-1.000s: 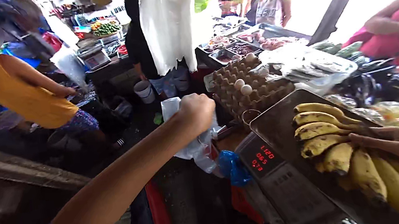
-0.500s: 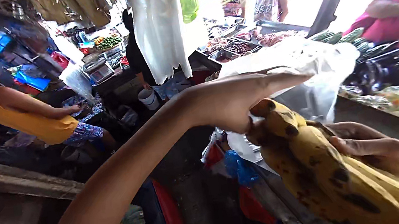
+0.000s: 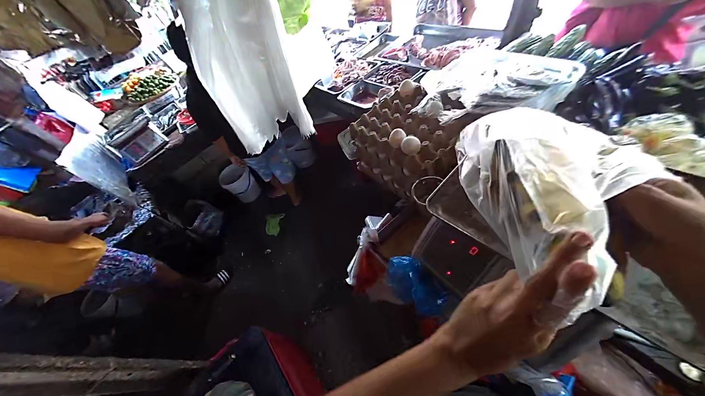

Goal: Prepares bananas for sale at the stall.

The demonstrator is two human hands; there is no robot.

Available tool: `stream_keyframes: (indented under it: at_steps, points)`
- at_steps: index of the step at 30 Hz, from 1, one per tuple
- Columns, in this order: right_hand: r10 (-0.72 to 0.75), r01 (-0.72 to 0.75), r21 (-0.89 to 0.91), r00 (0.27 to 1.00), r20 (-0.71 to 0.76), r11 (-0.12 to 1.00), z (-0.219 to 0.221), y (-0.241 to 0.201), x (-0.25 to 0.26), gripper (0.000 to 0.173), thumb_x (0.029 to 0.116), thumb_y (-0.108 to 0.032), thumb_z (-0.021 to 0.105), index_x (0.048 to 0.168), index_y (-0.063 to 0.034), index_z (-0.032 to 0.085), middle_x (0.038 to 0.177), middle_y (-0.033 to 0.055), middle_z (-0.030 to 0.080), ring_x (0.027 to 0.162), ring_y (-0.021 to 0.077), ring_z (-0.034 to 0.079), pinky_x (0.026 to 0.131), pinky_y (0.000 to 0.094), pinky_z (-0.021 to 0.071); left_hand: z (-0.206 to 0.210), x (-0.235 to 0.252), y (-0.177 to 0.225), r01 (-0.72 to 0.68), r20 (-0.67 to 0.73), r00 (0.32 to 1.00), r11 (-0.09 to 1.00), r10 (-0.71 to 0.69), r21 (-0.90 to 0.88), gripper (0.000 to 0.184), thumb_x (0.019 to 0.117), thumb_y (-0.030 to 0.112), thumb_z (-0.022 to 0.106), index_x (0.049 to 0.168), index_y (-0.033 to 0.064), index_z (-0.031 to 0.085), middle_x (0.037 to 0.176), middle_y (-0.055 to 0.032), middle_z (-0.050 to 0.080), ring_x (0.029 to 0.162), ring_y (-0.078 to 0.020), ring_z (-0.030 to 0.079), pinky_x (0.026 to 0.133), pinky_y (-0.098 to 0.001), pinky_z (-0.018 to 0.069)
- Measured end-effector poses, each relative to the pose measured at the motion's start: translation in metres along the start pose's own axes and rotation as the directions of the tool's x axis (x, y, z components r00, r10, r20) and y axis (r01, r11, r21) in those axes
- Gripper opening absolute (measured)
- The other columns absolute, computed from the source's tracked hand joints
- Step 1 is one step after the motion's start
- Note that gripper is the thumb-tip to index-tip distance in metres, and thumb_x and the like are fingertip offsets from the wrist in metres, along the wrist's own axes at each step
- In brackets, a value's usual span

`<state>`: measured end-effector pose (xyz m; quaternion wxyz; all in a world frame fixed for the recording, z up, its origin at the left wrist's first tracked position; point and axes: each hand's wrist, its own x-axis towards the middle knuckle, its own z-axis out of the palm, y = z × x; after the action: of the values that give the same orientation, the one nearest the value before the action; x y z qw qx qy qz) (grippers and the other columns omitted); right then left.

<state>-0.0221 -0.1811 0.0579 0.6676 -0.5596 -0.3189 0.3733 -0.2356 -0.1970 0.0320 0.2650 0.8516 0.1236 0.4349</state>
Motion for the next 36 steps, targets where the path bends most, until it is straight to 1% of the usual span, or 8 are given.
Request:
stream_keyframes:
  at_steps: [6, 11, 14, 18, 22, 26, 28, 36]
  points:
    - [0.003, -0.022, -0.136, 0.990, -0.142, 0.990, -0.008, 0.011, -0.002, 0.011, 0.0997, -0.007, 0.057, 0.093, -0.0133, 0.063, 0.070, -0.0079, 0.066, 0.061, 0.0027, 0.064, 0.058, 0.0233, 0.0569, 0.074, -0.034, -0.005, 0.073, -0.193, 0.980, 0.990, -0.049, 0.118, 0.081, 0.0892, 0.009, 0.073, 0.150, -0.0132, 0.025, 0.149, -0.0315, 0.046, 0.136, -0.0267, 0.054, 0.109, -0.0310, 0.0480]
    - [-0.031, 0.011, -0.372, 0.998, -0.046, 0.928, -0.020, 0.018, 0.001, 0.014, 0.1018, -0.016, 0.061, 0.110, -0.0052, 0.065, 0.085, 0.0045, 0.069, 0.075, 0.0121, 0.067, 0.070, 0.0357, 0.0586, 0.075, -0.060, -0.021, 0.141, -0.313, 0.950, 0.882, 0.008, 0.449, 0.055, 0.0906, 0.031, 0.070, 0.130, -0.0040, 0.054, 0.108, -0.0145, 0.066, 0.099, -0.0203, 0.064, 0.095, -0.0298, 0.0505]
    - [-0.038, 0.176, -0.860, 0.983, 0.180, 0.479, -0.060, 0.009, -0.007, 0.048, 0.1019, -0.046, 0.058, 0.118, -0.0015, 0.065, 0.104, 0.0159, 0.070, 0.100, 0.0281, 0.069, 0.088, 0.0533, 0.0545, 0.059, -0.080, -0.039, 0.097, -0.324, 0.941, 0.844, 0.095, 0.528, 0.018, 0.0937, 0.031, 0.070, 0.100, 0.0141, 0.073, 0.102, -0.0042, 0.070, 0.110, -0.0207, 0.059, 0.106, -0.0407, 0.0376]
    - [0.060, 0.274, -0.949, 0.962, 0.268, -0.158, -0.092, -0.009, -0.059, 0.060, 0.1035, -0.053, 0.050, 0.115, 0.0027, 0.069, 0.109, 0.0273, 0.069, 0.105, 0.0481, 0.067, 0.086, 0.0639, 0.0529, 0.036, -0.080, -0.039, -0.157, -0.136, 0.966, 0.917, 0.220, 0.368, 0.018, 0.0990, 0.021, 0.063, 0.110, 0.0119, 0.073, 0.097, -0.0011, 0.068, 0.117, -0.0142, 0.060, 0.119, -0.0366, 0.0308]
    - [0.023, 0.578, -0.807, 0.815, 0.579, -0.121, -0.072, -0.010, -0.122, 0.008, 0.0893, 0.002, 0.066, 0.097, 0.0036, 0.068, 0.090, 0.0225, 0.067, 0.082, 0.0399, 0.070, 0.075, 0.0530, 0.0578, 0.049, -0.061, -0.024, -0.224, 0.025, 0.974, 0.973, 0.226, -0.061, 0.028, 0.0991, 0.013, 0.061, 0.126, 0.0071, 0.064, 0.107, -0.0063, 0.066, 0.108, -0.0150, 0.063, 0.107, -0.0298, 0.0459]
    - [-0.159, 0.868, -0.478, 0.457, 0.875, -0.135, -0.051, -0.022, -0.137, 0.020, 0.0996, -0.001, 0.050, 0.095, -0.0089, 0.068, 0.089, 0.0063, 0.069, 0.088, 0.0235, 0.065, 0.089, 0.0439, 0.0459, 0.085, -0.039, -0.011, -0.030, -0.004, 1.000, 0.995, 0.030, -0.094, 0.062, 0.0997, 0.036, 0.059, 0.153, 0.0165, 0.035, 0.144, -0.0123, 0.054, 0.135, -0.0185, 0.052, 0.112, -0.0330, 0.0413]
    - [-0.257, 0.904, -0.411, 0.371, 0.892, -0.121, -0.049, -0.042, -0.132, 0.017, 0.1056, -0.006, 0.043, 0.102, -0.0114, 0.059, 0.083, 0.0042, 0.058, 0.081, 0.0212, 0.056, 0.082, 0.0378, 0.0417, 0.095, -0.027, -0.009, 0.018, -0.137, 0.990, 0.982, -0.045, -0.188, 0.053, 0.1015, 0.040, 0.057, 0.145, 0.0113, 0.048, 0.134, -0.0100, 0.064, 0.124, -0.0150, 0.060, 0.106, -0.0313, 0.0453]
    - [-0.626, 0.884, -0.413, 0.453, 0.635, 0.220, -0.083, -0.078, -0.066, 0.028, 0.0936, -0.027, 0.062, 0.114, -0.0095, 0.070, 0.107, 0.0020, 0.071, 0.107, 0.0121, 0.063, 0.097, 0.0349, 0.0481, 0.039, 0.078, 0.014, 0.150, -0.184, 0.961, 0.947, -0.208, -0.285, 0.020, 0.1088, 0.024, 0.048, 0.112, 0.0184, 0.067, 0.103, 0.0142, 0.069, 0.099, 0.0034, 0.065, 0.089, -0.0219, 0.0557]
